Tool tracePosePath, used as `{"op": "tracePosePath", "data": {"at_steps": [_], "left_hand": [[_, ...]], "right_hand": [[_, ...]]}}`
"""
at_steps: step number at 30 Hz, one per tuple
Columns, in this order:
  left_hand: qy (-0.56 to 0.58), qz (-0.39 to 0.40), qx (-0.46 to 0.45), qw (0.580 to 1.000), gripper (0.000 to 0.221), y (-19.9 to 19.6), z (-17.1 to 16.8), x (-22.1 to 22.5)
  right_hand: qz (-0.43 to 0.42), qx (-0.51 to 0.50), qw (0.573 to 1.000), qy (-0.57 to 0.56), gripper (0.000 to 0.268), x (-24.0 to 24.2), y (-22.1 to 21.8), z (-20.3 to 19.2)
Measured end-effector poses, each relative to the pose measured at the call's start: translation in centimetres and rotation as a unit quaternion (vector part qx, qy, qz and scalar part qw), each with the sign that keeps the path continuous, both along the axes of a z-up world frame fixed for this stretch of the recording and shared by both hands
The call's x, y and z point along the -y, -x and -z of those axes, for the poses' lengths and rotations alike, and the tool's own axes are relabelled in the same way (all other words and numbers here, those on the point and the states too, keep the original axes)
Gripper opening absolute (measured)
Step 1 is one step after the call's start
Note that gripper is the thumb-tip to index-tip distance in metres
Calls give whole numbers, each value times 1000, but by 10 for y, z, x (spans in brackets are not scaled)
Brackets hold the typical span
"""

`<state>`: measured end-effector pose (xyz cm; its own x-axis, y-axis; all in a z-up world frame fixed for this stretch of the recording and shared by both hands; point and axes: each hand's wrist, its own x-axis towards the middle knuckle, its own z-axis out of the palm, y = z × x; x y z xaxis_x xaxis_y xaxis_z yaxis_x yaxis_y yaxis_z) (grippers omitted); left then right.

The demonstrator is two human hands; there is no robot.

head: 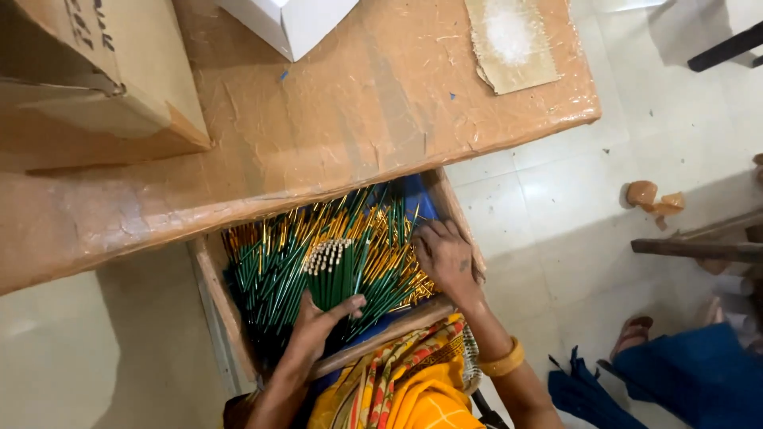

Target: The person is sorting paintbrushes from a drawer and dipping them into a white liquid, likely a cleaning agent or primer.

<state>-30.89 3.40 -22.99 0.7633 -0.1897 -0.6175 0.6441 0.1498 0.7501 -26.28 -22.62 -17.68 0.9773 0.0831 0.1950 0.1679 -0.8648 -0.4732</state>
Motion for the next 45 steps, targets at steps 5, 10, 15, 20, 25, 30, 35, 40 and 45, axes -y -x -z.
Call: {"op": "tracePosePath", "data": {"at_steps": [5,10,15,20,25,30,35,40,45], "left_hand": [[129,-14,64,989,28,2,-16,7],[198,-73,23,977,19,4,-13,13],[237,-80,-5,968,19,8,-17,16],[269,-69,-7,960,18,8,-29,18],[285,-56,-24,957,16,8,-36,17],[365,-61,-112,922,17,9,-29,18],[395,-52,-84,914,16,13,-15,16],[125,-19,160,979,19,14,-19,20],[135,-8,134,982,25,13,-20,12]], "right_hand": [[44,-58,997,36,12,17,11,17],[-6,34,999,13,19,17,1,-12],[81,-126,850,-506,13,7,7,24],[106,-231,679,-688,19,-7,11,32],[63,-239,684,-687,21,-4,10,14],[8,-217,681,-700,22,0,10,14],[-32,-179,704,-687,21,-3,12,6],[20,-167,786,-595,11,-11,20,10],[-5,-203,763,-614,10,-1,25,23]]}}
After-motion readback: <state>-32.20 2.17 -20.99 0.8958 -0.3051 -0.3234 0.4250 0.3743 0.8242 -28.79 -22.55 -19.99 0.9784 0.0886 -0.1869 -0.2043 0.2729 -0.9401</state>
